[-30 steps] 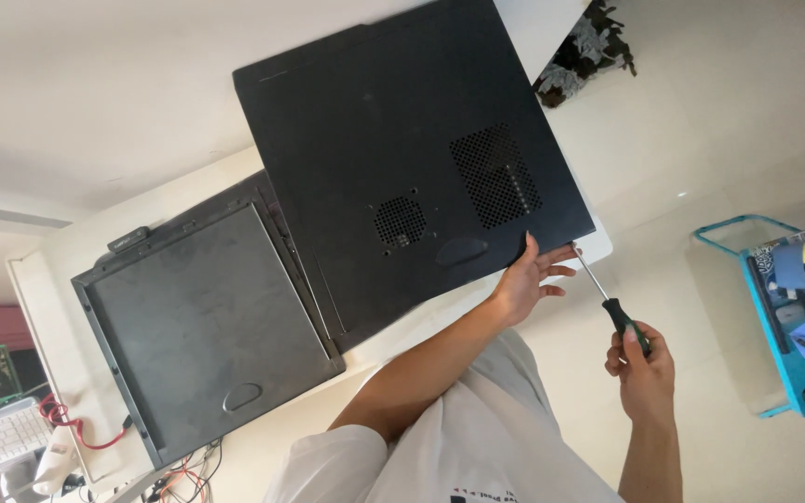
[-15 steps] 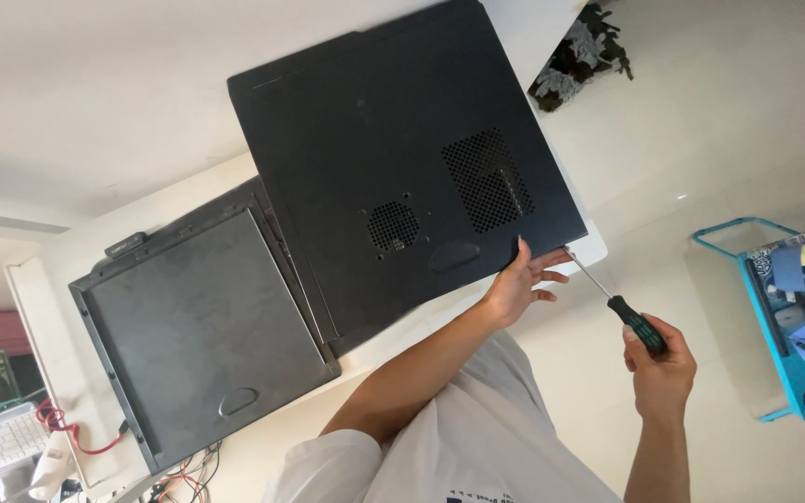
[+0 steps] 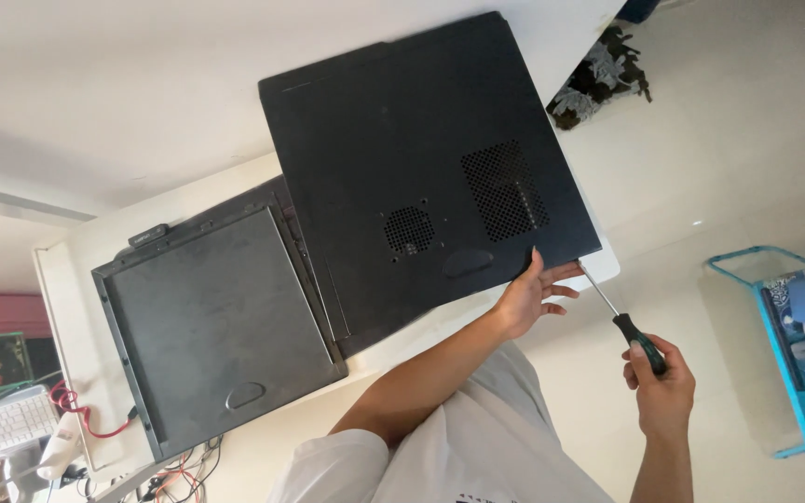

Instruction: The person is attaching and securing the side panels of a desktop computer case using a screwdriver.

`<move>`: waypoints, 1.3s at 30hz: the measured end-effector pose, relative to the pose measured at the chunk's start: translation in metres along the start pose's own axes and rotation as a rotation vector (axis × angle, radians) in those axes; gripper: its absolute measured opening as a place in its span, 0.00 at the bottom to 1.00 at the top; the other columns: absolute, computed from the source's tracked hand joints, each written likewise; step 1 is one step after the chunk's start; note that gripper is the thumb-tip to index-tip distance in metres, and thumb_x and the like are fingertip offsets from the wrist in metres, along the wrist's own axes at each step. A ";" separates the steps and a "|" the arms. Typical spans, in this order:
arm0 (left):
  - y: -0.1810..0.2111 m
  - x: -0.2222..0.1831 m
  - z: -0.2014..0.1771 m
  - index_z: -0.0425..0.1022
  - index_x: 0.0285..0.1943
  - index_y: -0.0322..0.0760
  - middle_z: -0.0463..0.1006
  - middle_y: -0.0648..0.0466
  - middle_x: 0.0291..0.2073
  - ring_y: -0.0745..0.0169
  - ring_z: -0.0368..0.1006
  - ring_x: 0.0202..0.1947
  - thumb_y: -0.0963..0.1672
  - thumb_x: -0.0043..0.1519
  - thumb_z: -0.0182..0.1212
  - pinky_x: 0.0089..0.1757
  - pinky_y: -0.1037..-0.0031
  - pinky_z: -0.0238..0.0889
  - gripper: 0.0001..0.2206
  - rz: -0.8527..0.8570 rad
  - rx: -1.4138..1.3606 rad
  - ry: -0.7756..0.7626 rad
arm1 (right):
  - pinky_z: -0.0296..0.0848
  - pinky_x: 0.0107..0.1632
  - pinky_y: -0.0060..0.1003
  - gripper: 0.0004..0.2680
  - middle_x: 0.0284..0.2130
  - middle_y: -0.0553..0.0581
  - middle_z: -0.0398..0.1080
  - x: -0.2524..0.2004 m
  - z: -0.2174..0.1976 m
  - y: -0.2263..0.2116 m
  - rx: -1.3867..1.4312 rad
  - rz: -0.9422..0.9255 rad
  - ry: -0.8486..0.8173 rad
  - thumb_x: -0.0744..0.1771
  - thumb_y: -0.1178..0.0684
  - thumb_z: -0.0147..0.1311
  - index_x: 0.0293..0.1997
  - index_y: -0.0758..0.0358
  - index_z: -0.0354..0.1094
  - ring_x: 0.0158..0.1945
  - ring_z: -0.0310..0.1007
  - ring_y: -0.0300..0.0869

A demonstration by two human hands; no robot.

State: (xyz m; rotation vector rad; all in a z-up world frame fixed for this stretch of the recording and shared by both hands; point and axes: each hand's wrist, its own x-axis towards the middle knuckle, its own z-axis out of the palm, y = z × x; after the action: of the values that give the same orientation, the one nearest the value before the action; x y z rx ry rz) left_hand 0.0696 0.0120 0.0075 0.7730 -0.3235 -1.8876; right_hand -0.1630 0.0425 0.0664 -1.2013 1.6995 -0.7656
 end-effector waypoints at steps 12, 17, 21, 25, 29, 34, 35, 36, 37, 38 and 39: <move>0.081 -0.174 -0.019 0.72 0.65 0.37 0.82 0.51 0.51 0.63 0.79 0.45 0.51 0.67 0.57 0.46 0.73 0.73 0.22 0.468 0.754 0.067 | 0.60 0.32 0.38 0.10 0.29 0.61 0.70 0.003 -0.010 -0.007 -0.095 0.047 -0.182 0.72 0.58 0.52 0.58 0.72 0.70 0.26 0.58 0.45; 0.155 -0.211 -0.084 0.64 0.66 0.37 0.70 0.48 0.61 0.52 0.63 0.57 0.53 0.62 0.60 0.57 0.63 0.57 0.26 0.728 1.039 1.161 | 0.56 0.29 0.34 0.11 0.29 0.62 0.69 0.003 -0.005 -0.015 -0.108 0.081 -0.245 0.71 0.54 0.52 0.56 0.72 0.70 0.27 0.53 0.42; 0.172 -0.195 -0.135 0.37 0.78 0.25 0.48 0.36 0.76 0.41 0.44 0.76 0.63 0.57 0.57 0.68 0.56 0.41 0.53 0.277 0.982 1.238 | 0.52 0.24 0.33 0.12 0.32 0.62 0.71 0.002 0.010 -0.035 -0.174 0.038 -0.283 0.73 0.53 0.47 0.57 0.72 0.72 0.23 0.51 0.40; 0.181 -0.201 -0.115 0.45 0.78 0.35 0.66 0.43 0.69 0.39 0.63 0.67 0.63 0.56 0.53 0.60 0.52 0.59 0.48 0.183 0.912 1.186 | 0.55 0.27 0.33 0.13 0.28 0.57 0.69 -0.008 0.018 -0.051 -0.301 0.048 -0.252 0.73 0.49 0.48 0.56 0.66 0.75 0.22 0.52 0.39; 0.179 -0.207 -0.115 0.46 0.79 0.36 0.71 0.43 0.64 0.40 0.68 0.63 0.63 0.56 0.51 0.57 0.54 0.63 0.47 0.129 0.924 1.177 | 0.54 0.26 0.32 0.12 0.25 0.55 0.66 -0.008 0.016 -0.044 -0.316 0.018 -0.234 0.72 0.48 0.50 0.55 0.65 0.76 0.21 0.51 0.39; 0.174 -0.209 -0.113 0.45 0.79 0.35 0.69 0.41 0.66 0.39 0.64 0.66 0.63 0.57 0.51 0.60 0.54 0.61 0.47 0.118 0.919 1.176 | 0.54 0.27 0.35 0.12 0.25 0.55 0.66 -0.006 0.011 -0.051 -0.394 0.065 -0.211 0.72 0.48 0.52 0.42 0.67 0.77 0.22 0.52 0.40; 0.174 -0.211 -0.111 0.45 0.79 0.35 0.68 0.41 0.67 0.39 0.63 0.67 0.63 0.57 0.51 0.60 0.54 0.60 0.47 0.114 0.906 1.186 | 0.54 0.27 0.35 0.13 0.23 0.55 0.64 -0.005 0.011 -0.051 -0.418 0.067 -0.220 0.72 0.47 0.52 0.39 0.67 0.76 0.22 0.52 0.40; 0.173 -0.214 -0.109 0.45 0.79 0.34 0.66 0.42 0.68 0.39 0.62 0.68 0.63 0.57 0.52 0.61 0.54 0.59 0.47 0.110 0.893 1.196 | 0.55 0.27 0.35 0.14 0.20 0.55 0.62 -0.004 0.011 -0.050 -0.442 0.070 -0.230 0.72 0.46 0.52 0.36 0.68 0.76 0.22 0.52 0.40; 0.172 -0.216 -0.110 0.45 0.79 0.34 0.66 0.42 0.68 0.39 0.62 0.68 0.63 0.57 0.52 0.61 0.54 0.59 0.47 0.111 0.894 1.197 | 0.55 0.27 0.35 0.14 0.20 0.55 0.62 -0.005 0.011 -0.050 -0.440 0.069 -0.230 0.72 0.46 0.52 0.36 0.68 0.76 0.22 0.52 0.40; 0.171 -0.219 -0.111 0.48 0.78 0.37 0.71 0.44 0.65 0.41 0.66 0.64 0.62 0.57 0.52 0.59 0.55 0.62 0.44 0.144 0.900 1.206 | 0.54 0.28 0.35 0.15 0.18 0.54 0.59 -0.005 0.012 -0.050 -0.420 0.060 -0.236 0.72 0.45 0.52 0.33 0.68 0.74 0.22 0.51 0.40; 0.167 -0.223 -0.111 0.52 0.77 0.40 0.75 0.46 0.61 0.42 0.70 0.61 0.61 0.57 0.53 0.57 0.56 0.64 0.42 0.172 0.904 1.215 | 0.54 0.28 0.34 0.16 0.17 0.54 0.56 -0.007 0.010 -0.048 -0.404 0.055 -0.243 0.72 0.44 0.53 0.30 0.68 0.73 0.21 0.49 0.39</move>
State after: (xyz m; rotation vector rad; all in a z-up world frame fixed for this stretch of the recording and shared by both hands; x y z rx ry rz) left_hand 0.3209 0.1501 0.0955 2.2118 -0.4135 -0.7572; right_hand -0.1337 0.0331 0.1059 -1.4459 1.7193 -0.2315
